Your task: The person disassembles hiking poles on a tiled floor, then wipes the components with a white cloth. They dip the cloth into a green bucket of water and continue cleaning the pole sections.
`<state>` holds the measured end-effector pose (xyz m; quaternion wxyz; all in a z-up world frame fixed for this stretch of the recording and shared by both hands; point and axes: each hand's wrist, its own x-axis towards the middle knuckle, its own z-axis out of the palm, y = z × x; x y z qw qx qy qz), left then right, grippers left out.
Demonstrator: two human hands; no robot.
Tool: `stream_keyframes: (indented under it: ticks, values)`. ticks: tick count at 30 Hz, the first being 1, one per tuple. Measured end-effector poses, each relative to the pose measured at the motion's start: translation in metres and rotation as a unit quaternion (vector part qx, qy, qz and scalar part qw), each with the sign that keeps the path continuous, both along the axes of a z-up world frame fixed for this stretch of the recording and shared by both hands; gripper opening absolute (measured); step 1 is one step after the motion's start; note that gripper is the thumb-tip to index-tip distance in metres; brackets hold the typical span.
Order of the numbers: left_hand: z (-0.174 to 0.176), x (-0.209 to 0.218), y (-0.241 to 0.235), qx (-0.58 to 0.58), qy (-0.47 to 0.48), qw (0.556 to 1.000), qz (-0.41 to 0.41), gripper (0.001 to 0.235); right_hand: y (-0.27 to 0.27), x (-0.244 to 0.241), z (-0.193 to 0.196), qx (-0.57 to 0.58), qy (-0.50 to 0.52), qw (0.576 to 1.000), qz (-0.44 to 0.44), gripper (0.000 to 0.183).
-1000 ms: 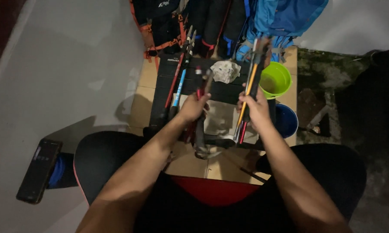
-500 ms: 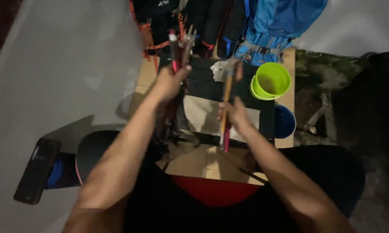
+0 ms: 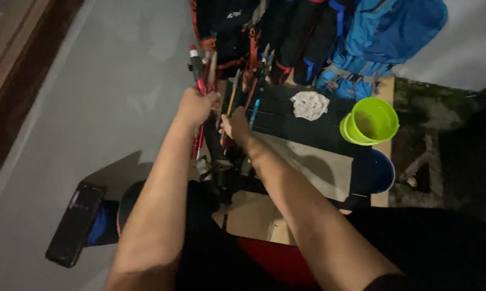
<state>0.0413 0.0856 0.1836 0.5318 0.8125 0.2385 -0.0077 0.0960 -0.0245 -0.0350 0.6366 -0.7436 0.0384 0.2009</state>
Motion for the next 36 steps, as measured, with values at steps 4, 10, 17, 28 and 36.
stream_keyframes:
  ticks: [4, 10, 17, 28, 36]
  values:
    - [-0.008, 0.000, 0.005, 0.045, -0.025, 0.999, -0.016, 0.028, 0.009, 0.027, -0.030, -0.209, -0.004, 0.978, 0.020, 0.074]
    - [0.059, -0.018, -0.017, 0.066, 0.010, 0.996, -0.052, 0.031, -0.008, 0.003, 0.039, -0.388, -0.071, 0.914, 0.094, 0.083]
    - [0.081, -0.027, -0.029, 0.087, 0.077, 0.991, -0.066, 0.035, -0.007, -0.005, 0.092, -0.462, -0.071, 0.865, 0.184, 0.087]
    - [0.030, -0.009, -0.012, 0.076, 0.040, 0.993, -0.083, 0.040, -0.022, -0.032, 0.151, -0.417, -0.089, 0.877, 0.222, 0.060]
    - [-0.068, 0.019, -0.037, -0.003, 0.089, 0.994, -0.057, 0.033, -0.066, -0.067, 0.189, -0.238, -0.039, 0.943, 0.231, 0.061]
